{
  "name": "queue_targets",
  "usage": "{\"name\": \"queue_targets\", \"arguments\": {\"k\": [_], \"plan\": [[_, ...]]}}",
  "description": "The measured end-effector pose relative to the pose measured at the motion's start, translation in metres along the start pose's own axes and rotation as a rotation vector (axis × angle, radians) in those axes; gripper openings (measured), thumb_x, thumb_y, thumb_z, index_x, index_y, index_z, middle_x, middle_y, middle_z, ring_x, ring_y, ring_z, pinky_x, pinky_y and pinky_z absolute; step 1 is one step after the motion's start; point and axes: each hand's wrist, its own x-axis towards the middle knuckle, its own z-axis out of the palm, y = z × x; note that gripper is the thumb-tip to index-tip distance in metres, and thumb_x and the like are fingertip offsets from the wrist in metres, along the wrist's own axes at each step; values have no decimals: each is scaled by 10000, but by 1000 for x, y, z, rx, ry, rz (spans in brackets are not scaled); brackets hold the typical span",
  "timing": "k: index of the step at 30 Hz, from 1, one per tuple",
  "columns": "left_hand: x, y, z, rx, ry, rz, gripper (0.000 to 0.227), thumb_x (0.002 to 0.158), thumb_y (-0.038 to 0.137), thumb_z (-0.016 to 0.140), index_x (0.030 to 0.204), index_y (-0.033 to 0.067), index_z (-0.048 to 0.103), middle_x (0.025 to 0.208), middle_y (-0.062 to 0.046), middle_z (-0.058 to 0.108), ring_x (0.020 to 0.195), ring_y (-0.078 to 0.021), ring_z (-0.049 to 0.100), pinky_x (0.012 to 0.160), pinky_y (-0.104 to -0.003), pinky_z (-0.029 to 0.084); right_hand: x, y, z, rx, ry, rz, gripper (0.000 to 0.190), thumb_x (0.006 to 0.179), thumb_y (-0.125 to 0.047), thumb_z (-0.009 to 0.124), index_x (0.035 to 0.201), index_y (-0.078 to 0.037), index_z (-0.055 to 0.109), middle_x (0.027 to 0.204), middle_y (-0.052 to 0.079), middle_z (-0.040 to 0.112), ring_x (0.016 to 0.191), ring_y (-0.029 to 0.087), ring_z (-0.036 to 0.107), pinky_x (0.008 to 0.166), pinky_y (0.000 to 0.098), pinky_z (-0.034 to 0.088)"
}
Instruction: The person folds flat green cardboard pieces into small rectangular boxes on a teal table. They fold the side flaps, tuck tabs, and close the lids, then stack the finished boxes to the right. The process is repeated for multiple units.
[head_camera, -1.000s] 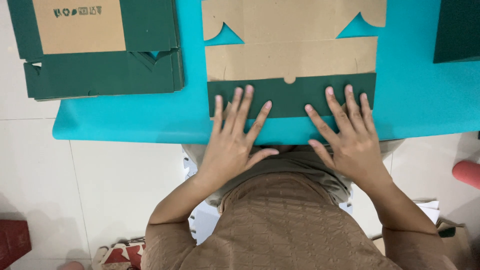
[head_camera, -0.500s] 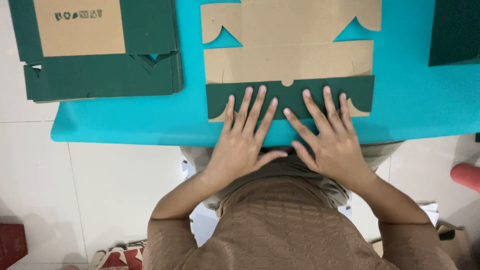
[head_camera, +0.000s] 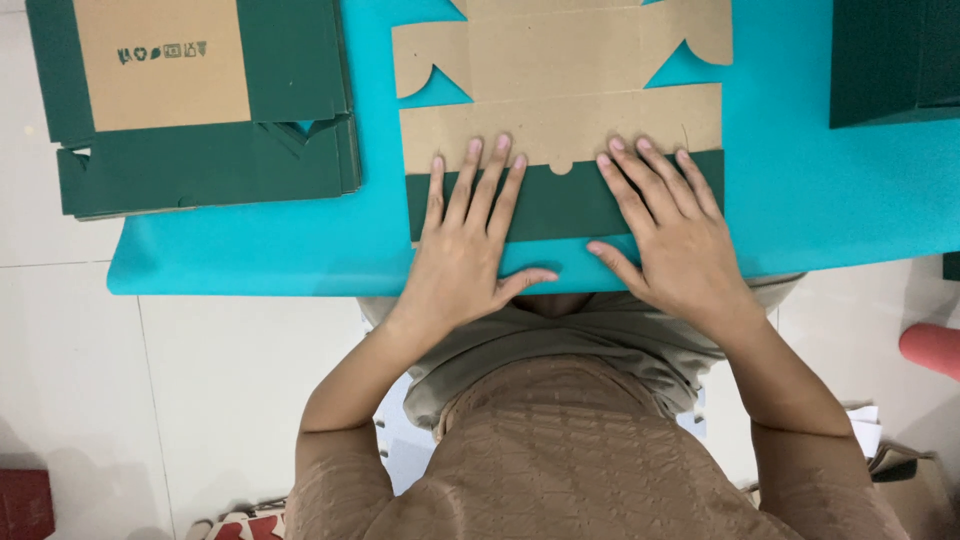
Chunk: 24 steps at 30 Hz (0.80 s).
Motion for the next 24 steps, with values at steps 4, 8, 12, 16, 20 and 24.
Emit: {"name": "queue_targets", "arguments": {"k": [4, 8, 12, 16, 20, 24], "plan": [[-11, 8, -3, 59, -45, 19, 1156, 875, 913, 313, 1563, -7, 198, 1621, -191, 179, 1498, -411, 190, 1219, -604, 182, -7, -3, 1, -88, 71, -41, 690, 995, -523, 532, 1508, -66, 468, 1518, 151, 476, 1388, 355, 454, 1103, 511, 380], [-31, 18, -7, 148, -33, 60, 1023, 898, 796, 449, 1550, 26, 280, 1595, -162, 275, 1457, -373, 297, 1175, -560, 273, -22, -12, -5, -280, 63, -63, 813, 864, -754, 569, 1470, -213, 531, 1425, 33, 567, 1225, 259, 569, 938, 405, 456], [-52, 15, -13, 148, 69, 194, 489, 1008, 128, 412, 1487, 31, 409, 1505, -163, 446, 1351, -344, 487, 1093, -474, 444, -42, -25, -32, -289, -94, -143, 665, 852, -267, 690, 1475, -210, 466, 1484, 40, 498, 1294, 227, 526, 930, 352, 529], [-37, -4, -40, -3, 100, 289, 436, 969, 53, 433, 1394, 6, 522, 1396, -168, 579, 1240, -334, 587, 1000, -400, 495, -32, -15, -70, -95, -96, -225, 580, 873, -36, 486, 1451, -77, 487, 1403, 109, 576, 1278, 276, 563, 1141, 357, 411], [13, -32, -82, -223, -133, 306, 198, 942, 54, 499, 1136, 17, 515, 1010, -146, 570, 635, -325, 604, 467, -428, 453, -4, 15, -91, -322, -138, -168, 392, 904, -90, 540, 1279, -206, 542, 1169, 0, 616, 674, 131, 626, 477, 261, 482], [64, -73, -72, 1, 44, 387, 94, 1029, 155, 554, 971, 81, 558, 867, -108, 586, 783, -344, 618, 692, -429, 407, 46, 49, -104, -370, -239, -80, 210, 1081, -369, 473, 1200, -215, 553, 1018, -57, 590, 632, 244, 658, 355, 370, 450]]}}
